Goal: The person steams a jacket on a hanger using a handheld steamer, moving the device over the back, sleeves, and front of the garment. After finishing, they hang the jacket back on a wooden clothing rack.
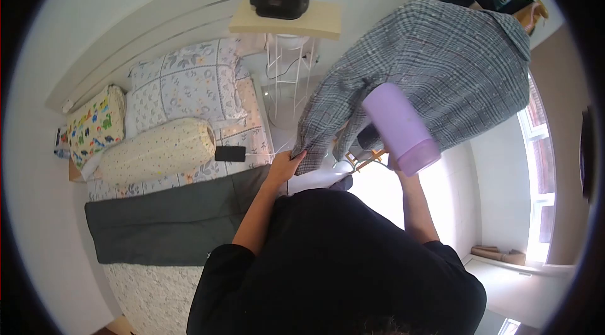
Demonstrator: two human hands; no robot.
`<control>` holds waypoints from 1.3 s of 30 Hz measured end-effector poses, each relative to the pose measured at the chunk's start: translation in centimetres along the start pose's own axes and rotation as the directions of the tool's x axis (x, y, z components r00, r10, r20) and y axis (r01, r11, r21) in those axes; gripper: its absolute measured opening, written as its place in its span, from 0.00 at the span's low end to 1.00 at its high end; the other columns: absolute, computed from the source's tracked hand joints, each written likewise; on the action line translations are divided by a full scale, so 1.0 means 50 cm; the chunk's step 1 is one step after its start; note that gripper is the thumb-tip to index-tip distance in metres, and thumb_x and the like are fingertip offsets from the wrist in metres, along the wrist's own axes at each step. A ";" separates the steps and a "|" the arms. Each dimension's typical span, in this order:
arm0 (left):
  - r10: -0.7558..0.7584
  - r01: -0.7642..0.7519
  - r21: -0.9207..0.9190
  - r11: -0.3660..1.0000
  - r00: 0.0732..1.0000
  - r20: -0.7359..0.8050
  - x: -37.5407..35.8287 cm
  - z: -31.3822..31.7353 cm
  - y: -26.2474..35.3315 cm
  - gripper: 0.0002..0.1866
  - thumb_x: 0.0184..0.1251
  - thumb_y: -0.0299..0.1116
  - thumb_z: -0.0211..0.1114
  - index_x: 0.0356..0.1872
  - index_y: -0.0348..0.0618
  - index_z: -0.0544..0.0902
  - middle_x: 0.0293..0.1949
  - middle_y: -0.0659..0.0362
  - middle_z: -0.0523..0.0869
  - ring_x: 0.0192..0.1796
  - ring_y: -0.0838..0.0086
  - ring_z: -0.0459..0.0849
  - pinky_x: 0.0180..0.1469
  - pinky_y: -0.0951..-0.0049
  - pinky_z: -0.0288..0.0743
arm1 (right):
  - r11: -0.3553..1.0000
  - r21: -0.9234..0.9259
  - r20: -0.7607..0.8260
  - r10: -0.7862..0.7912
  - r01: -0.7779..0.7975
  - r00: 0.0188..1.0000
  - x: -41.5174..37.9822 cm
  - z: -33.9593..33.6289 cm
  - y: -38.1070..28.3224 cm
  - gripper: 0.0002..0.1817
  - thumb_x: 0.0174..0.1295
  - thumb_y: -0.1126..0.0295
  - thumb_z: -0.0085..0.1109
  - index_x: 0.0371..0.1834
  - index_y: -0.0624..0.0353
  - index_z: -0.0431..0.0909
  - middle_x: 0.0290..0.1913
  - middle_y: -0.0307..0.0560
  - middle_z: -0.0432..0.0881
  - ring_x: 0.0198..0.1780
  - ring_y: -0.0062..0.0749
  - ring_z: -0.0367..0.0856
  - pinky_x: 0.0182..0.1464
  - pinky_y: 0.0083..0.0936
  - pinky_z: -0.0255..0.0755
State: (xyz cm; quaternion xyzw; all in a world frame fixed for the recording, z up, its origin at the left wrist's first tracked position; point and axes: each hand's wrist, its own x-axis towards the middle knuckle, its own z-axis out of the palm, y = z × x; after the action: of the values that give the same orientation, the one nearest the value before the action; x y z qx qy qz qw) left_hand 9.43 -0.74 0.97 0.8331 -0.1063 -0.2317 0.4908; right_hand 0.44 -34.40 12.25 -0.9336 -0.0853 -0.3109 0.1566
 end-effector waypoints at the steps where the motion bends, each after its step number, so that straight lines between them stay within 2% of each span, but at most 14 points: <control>1: -0.009 0.009 0.005 1.000 1.000 -0.002 0.007 0.002 -0.006 0.26 0.63 0.53 0.62 0.39 0.33 0.82 0.30 0.46 0.85 0.35 0.59 0.85 0.39 0.65 0.74 | 0.999 -0.007 -0.027 0.035 -0.035 0.999 0.009 -0.013 0.010 0.08 0.59 0.71 0.59 0.40 0.60 0.79 0.34 0.47 0.80 0.35 0.37 0.78 0.39 0.33 0.72; 2: -0.018 0.018 0.010 1.000 1.000 -0.005 0.011 0.002 -0.007 0.24 0.65 0.49 0.62 0.43 0.32 0.82 0.33 0.46 0.86 0.39 0.60 0.85 0.43 0.65 0.74 | 0.999 -0.020 -0.040 0.045 -0.046 0.998 0.043 -0.051 -0.016 0.08 0.59 0.71 0.59 0.40 0.60 0.79 0.34 0.47 0.80 0.35 0.37 0.78 0.39 0.33 0.72; 4: 0.043 -0.043 -0.002 0.999 0.998 -0.041 0.006 0.001 0.002 0.23 0.65 0.47 0.62 0.45 0.32 0.81 0.35 0.45 0.86 0.41 0.58 0.85 0.44 0.65 0.74 | 0.646 0.502 -0.005 0.667 -0.575 0.745 0.127 -0.143 -0.092 0.07 0.61 0.68 0.61 0.35 0.61 0.78 0.27 0.40 0.77 0.26 0.25 0.73 0.31 0.23 0.69; 9: 0.218 -0.201 0.088 0.976 0.928 -0.301 0.008 0.004 0.018 0.19 0.63 0.35 0.63 0.52 0.34 0.78 0.42 0.42 0.85 0.47 0.54 0.84 0.49 0.65 0.74 | 0.793 0.444 -0.245 0.556 -0.418 0.794 0.119 -0.210 0.003 0.09 0.59 0.68 0.65 0.36 0.61 0.78 0.26 0.38 0.75 0.25 0.21 0.72 0.29 0.20 0.68; 13: 0.111 -0.105 0.061 0.993 0.989 -0.098 0.031 -0.015 0.025 0.23 0.58 0.33 0.64 0.56 0.40 0.74 0.39 0.40 0.83 0.45 0.50 0.83 0.46 0.61 0.75 | 0.785 0.439 -0.350 0.598 -0.438 0.721 0.110 -0.281 0.035 0.09 0.59 0.66 0.64 0.37 0.58 0.78 0.25 0.37 0.75 0.25 0.19 0.72 0.28 0.20 0.67; 16: 0.281 -0.286 -0.035 0.958 0.954 -0.102 0.054 -0.005 0.028 0.26 0.54 0.33 0.68 0.55 0.37 0.73 0.40 0.43 0.84 0.45 0.57 0.84 0.47 0.64 0.76 | 0.695 0.465 -0.383 0.716 -0.548 0.583 0.115 -0.321 0.004 0.09 0.60 0.65 0.63 0.35 0.58 0.78 0.25 0.37 0.75 0.24 0.20 0.72 0.27 0.21 0.67; 18: 0.315 -0.322 -0.103 0.941 0.946 -0.080 0.043 -0.011 0.113 0.26 0.53 0.33 0.70 0.53 0.35 0.74 0.41 0.46 0.84 0.45 0.60 0.84 0.48 0.65 0.75 | 0.719 0.277 -0.341 0.693 -0.637 0.635 0.110 -0.330 -0.030 0.10 0.61 0.70 0.55 0.22 0.58 0.71 0.20 0.37 0.70 0.21 0.24 0.67 0.25 0.25 0.59; 19: 0.321 -0.328 -0.182 0.927 0.945 -0.070 0.043 -0.009 0.152 0.27 0.51 0.33 0.73 0.51 0.33 0.74 0.43 0.49 0.84 0.45 0.63 0.83 0.48 0.66 0.75 | 0.709 0.075 -0.263 0.693 -0.701 0.672 0.057 -0.302 0.029 0.05 0.59 0.67 0.60 0.32 0.56 0.78 0.23 0.37 0.74 0.24 0.23 0.73 0.26 0.25 0.67; 21: 0.373 -0.353 -0.365 0.862 0.928 -0.016 0.076 -0.001 0.208 0.28 0.51 0.32 0.74 0.51 0.31 0.73 0.44 0.52 0.83 0.45 0.67 0.82 0.49 0.67 0.75 | 0.849 -0.464 -0.308 0.112 -0.252 0.945 0.024 -0.266 0.035 0.03 0.57 0.71 0.58 0.32 0.56 0.79 0.23 0.39 0.75 0.25 0.29 0.75 0.27 0.28 0.68; 23: 0.363 -0.334 -0.452 0.827 0.931 -0.023 0.085 -0.011 0.297 0.28 0.52 0.30 0.74 0.52 0.32 0.72 0.45 0.52 0.82 0.46 0.67 0.82 0.50 0.69 0.75 | 0.851 -0.368 -0.038 0.388 -0.374 0.921 -0.035 -0.211 0.063 0.22 0.57 0.68 0.58 0.56 0.57 0.75 0.53 0.54 0.77 0.56 0.53 0.73 0.58 0.45 0.66; 27: 0.531 -0.505 -0.514 0.694 0.840 -0.108 0.116 -0.026 0.418 0.27 0.55 0.29 0.73 0.53 0.32 0.70 0.47 0.52 0.81 0.48 0.70 0.80 0.52 0.72 0.73 | 0.838 0.082 -0.203 0.544 -0.540 0.814 -0.040 -0.200 0.015 0.28 0.54 0.64 0.62 0.59 0.61 0.72 0.59 0.56 0.74 0.62 0.53 0.69 0.65 0.44 0.60; 31: 0.595 -0.629 -0.428 0.649 0.770 -0.229 0.107 -0.049 0.511 0.31 0.59 0.30 0.70 0.60 0.31 0.66 0.54 0.50 0.76 0.54 0.69 0.76 0.58 0.71 0.69 | 0.816 -0.375 -0.190 0.397 -0.440 0.898 -0.105 -0.245 0.090 0.27 0.59 0.67 0.55 0.64 0.61 0.68 0.65 0.57 0.68 0.67 0.51 0.63 0.69 0.43 0.53; 35: 0.701 -0.778 -0.346 0.524 0.625 -0.343 0.086 -0.071 0.635 0.33 0.61 0.30 0.69 0.63 0.30 0.63 0.57 0.49 0.75 0.55 0.69 0.75 0.59 0.71 0.68 | 0.590 -0.046 -0.128 0.797 -0.806 0.591 -0.062 -0.374 0.080 0.17 0.63 0.65 0.55 0.53 0.60 0.76 0.43 0.50 0.82 0.43 0.38 0.81 0.47 0.35 0.73; 39: 0.753 -0.843 -0.021 0.537 0.491 -0.437 0.082 -0.066 0.743 0.29 0.63 0.34 0.67 0.60 0.29 0.67 0.53 0.48 0.77 0.53 0.67 0.76 0.58 0.71 0.68 | 0.423 0.398 -0.241 0.904 -0.814 0.352 -0.053 -0.430 0.096 0.17 0.60 0.58 0.61 0.43 0.61 0.79 0.26 0.42 0.79 0.26 0.27 0.77 0.31 0.29 0.71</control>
State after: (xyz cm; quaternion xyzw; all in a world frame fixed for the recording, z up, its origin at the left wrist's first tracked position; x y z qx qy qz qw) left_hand 16.47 -18.28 33.37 0.6502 -0.3584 0.1778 0.6459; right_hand -12.35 -46.47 25.78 -0.7227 0.4235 -0.3634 0.4077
